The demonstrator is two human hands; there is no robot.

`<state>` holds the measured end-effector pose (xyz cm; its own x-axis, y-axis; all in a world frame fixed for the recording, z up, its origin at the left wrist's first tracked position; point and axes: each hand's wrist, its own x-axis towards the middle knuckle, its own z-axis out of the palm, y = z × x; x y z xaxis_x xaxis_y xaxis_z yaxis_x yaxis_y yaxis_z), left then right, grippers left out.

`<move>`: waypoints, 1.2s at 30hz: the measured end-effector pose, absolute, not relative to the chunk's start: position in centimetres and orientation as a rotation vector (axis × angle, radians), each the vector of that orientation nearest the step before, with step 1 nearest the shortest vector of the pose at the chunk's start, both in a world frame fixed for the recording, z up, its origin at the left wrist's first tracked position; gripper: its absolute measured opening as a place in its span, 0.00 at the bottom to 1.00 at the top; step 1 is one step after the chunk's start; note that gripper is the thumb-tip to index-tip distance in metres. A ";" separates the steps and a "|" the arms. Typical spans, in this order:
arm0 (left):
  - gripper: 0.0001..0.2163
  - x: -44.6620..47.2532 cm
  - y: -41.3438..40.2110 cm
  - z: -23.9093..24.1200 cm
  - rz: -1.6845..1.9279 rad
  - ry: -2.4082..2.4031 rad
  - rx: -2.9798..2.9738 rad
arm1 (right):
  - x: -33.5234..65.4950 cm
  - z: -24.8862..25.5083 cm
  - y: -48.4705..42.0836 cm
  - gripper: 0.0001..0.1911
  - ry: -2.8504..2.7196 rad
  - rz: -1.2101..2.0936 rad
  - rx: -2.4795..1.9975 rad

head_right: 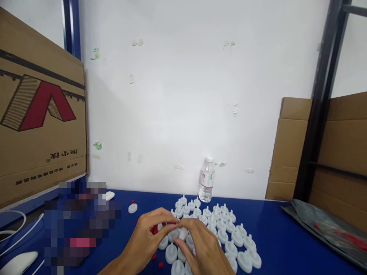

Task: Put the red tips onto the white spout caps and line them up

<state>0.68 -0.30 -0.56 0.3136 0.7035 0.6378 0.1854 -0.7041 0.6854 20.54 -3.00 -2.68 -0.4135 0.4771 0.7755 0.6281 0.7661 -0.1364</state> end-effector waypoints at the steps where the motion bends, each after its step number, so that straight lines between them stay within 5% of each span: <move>1: 0.08 0.7 -0.3 -0.5 1.391 0.796 2.072 | 20.6 -2.8 -3.0 0.15 -2.081 -0.226 -0.821; 19: 0.07 0.6 0.0 -1.1 1.340 0.872 2.175 | 20.6 -2.9 -3.3 0.05 -1.946 -0.147 -0.827; 36: 0.19 1.4 -0.4 -1.7 1.041 0.832 1.810 | 20.4 -2.7 -3.3 0.07 -2.006 -0.296 -0.732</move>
